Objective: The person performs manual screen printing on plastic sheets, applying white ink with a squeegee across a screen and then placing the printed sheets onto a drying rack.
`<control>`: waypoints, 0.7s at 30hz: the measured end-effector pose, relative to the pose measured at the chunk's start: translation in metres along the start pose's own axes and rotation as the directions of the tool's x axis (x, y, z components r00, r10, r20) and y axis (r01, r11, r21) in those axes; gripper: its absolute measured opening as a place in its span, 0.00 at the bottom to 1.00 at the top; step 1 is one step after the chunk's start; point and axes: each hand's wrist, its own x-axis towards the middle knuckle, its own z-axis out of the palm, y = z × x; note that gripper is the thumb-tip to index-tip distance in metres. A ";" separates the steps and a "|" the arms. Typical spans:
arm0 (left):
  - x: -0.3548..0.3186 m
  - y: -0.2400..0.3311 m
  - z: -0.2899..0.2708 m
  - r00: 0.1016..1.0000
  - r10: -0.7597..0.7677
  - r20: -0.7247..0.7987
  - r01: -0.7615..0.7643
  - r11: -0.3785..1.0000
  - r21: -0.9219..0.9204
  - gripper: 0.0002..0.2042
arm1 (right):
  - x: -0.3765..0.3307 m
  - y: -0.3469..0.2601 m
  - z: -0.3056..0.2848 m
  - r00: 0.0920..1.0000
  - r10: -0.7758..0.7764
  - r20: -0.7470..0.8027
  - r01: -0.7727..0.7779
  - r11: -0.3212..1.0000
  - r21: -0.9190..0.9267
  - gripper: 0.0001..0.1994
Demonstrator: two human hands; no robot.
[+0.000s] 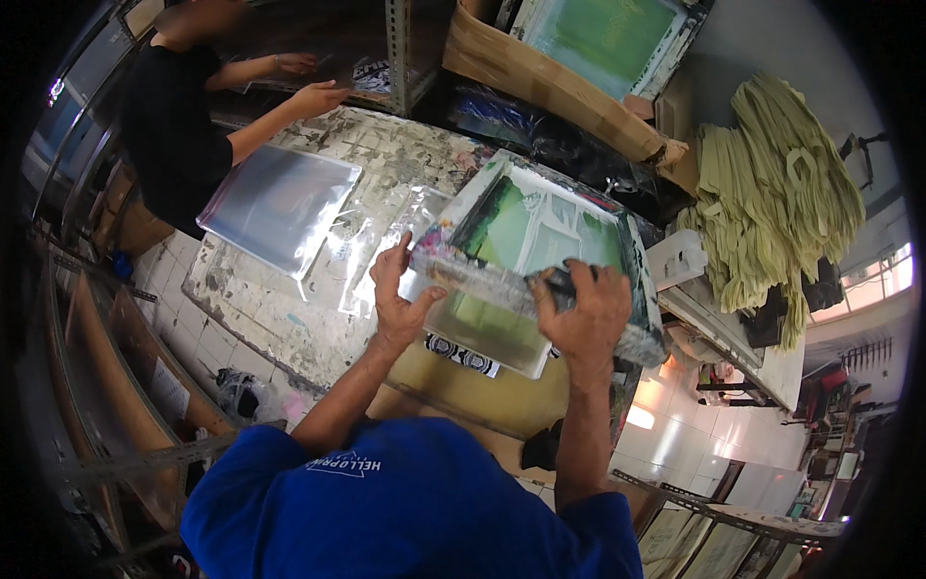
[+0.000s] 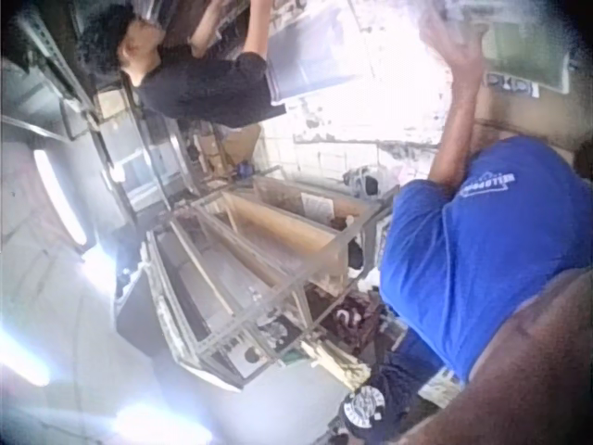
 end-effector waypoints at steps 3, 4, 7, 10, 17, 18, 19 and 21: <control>0.011 -0.002 0.000 0.996 0.023 -0.082 -0.030 0.996 -0.080 0.36 | 0.029 0.008 -0.007 0.998 0.041 0.037 -0.041 0.999 -0.010 0.18; 0.009 -0.005 -0.002 0.997 0.020 -0.069 -0.023 0.999 -0.039 0.36 | 0.039 0.010 -0.009 0.998 0.049 0.036 -0.049 0.999 -0.017 0.17; -0.012 -0.019 -0.005 0.999 -0.006 -0.049 0.008 0.999 0.041 0.32 | 0.063 0.017 -0.015 0.996 0.068 0.052 -0.067 0.997 -0.031 0.19; -0.039 -0.040 -0.012 0.998 -0.045 0.044 0.040 0.994 0.099 0.29 | 0.080 0.027 -0.015 0.996 0.072 0.056 -0.070 0.997 -0.037 0.21; -0.078 -0.065 -0.032 0.987 -0.126 0.096 0.106 0.976 0.190 0.22 | 0.098 0.037 -0.017 0.991 0.105 0.077 -0.104 0.994 -0.017 0.22; -0.079 -0.067 -0.034 0.986 -0.132 0.106 0.108 0.972 0.208 0.22 | 0.100 0.034 -0.018 0.991 0.113 0.076 -0.113 0.994 -0.009 0.22; -0.079 -0.067 -0.034 0.988 -0.129 0.086 0.106 0.967 0.233 0.21 | 0.101 0.031 -0.017 0.990 0.120 0.073 -0.120 0.993 0.000 0.22; -0.075 -0.069 -0.037 0.984 -0.152 0.096 0.126 0.964 0.233 0.20 | 0.101 0.029 -0.020 0.984 0.153 0.088 -0.152 0.988 -0.020 0.23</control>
